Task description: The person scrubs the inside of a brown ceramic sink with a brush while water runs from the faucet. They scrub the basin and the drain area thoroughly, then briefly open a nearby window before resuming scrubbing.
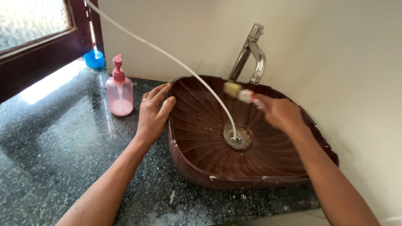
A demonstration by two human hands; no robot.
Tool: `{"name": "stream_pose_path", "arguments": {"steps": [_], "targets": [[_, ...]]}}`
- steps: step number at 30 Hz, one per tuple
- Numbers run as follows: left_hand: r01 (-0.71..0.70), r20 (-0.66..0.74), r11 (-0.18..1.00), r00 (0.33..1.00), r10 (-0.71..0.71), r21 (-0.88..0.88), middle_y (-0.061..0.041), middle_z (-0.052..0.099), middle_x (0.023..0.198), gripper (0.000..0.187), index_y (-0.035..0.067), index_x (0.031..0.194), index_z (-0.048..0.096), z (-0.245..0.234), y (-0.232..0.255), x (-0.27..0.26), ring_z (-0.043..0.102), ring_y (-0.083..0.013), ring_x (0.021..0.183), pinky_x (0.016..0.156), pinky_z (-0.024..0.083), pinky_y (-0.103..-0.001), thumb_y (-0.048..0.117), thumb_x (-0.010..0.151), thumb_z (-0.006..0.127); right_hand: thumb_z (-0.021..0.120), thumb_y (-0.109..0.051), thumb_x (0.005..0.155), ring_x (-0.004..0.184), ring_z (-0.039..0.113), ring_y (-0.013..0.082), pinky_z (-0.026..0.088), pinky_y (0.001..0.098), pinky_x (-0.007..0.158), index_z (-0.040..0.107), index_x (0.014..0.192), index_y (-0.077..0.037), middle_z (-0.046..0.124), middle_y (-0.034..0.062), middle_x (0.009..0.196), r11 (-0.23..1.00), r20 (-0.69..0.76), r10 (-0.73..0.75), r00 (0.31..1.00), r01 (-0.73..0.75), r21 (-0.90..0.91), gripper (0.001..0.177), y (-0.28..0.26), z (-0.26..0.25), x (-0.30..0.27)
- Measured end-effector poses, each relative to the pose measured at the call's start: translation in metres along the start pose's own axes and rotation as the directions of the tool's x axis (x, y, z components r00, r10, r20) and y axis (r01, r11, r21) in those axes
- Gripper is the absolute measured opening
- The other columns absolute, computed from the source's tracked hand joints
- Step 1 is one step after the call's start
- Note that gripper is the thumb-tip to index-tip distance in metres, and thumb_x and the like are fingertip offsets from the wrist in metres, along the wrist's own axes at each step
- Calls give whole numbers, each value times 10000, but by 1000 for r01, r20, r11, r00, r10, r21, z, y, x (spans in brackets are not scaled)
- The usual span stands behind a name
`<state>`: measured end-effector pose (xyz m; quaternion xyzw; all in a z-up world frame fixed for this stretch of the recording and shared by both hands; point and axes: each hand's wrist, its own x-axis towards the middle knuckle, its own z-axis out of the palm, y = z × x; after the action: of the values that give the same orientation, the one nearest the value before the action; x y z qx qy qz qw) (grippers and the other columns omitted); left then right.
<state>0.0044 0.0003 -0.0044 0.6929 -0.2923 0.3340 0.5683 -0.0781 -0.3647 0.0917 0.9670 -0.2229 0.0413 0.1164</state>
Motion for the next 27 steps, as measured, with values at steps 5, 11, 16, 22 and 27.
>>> {"name": "stream_pose_path", "arguments": {"steps": [5, 11, 16, 22, 27], "targets": [[-94, -26, 995, 995, 94, -12, -199, 649, 1378, 409, -17, 1336, 662, 3, -15, -5, 581, -369, 1283, 1122, 429, -424, 226, 1007, 649, 646, -316, 942, 859, 734, 418, 584, 546, 761, 796, 1048, -112, 757, 230, 942, 972, -206, -208, 956, 179, -152, 275, -4, 29, 10], [-71, -53, 997, 996, 73, 44, -178, 703, 1251, 343, 9, 1235, 705, 6, -27, -8, 628, -355, 1171, 1016, 489, -428, 259, 1000, 689, 716, -303, 941, 969, 735, 378, 575, 512, 840, 726, 1371, -273, 764, 201, 1098, 976, -218, -65, 974, 16, -219, 431, 75, 54, 40], [-121, -117, 989, 987, 111, -83, -107, 779, 996, 245, 68, 1085, 746, 11, -30, -6, 772, -263, 914, 829, 572, -384, 284, 991, 678, 570, -58, 929, 970, 709, 282, 560, 432, 795, 645, 1426, -201, 731, 133, 1127, 787, -317, -521, 792, 590, 179, 523, 44, 71, 48], [-197, -171, 980, 967, 189, -29, -86, 766, 926, 251, 69, 1026, 733, 10, -31, -8, 751, -259, 853, 784, 544, -394, 306, 986, 661, 676, -181, 1007, 825, 755, 282, 602, 395, 708, 639, 1462, -226, 767, 140, 1053, 893, -125, -430, 894, 401, -203, 459, -28, 25, 0], [-113, -149, 993, 982, 117, 34, -109, 730, 835, 292, 53, 977, 731, 9, -28, -7, 721, -280, 800, 745, 514, -415, 336, 955, 662, 678, -185, 1001, 826, 755, 283, 601, 399, 710, 640, 1455, -240, 766, 136, 1051, 946, -189, -304, 934, 273, -174, 459, -9, 17, 6]]}}
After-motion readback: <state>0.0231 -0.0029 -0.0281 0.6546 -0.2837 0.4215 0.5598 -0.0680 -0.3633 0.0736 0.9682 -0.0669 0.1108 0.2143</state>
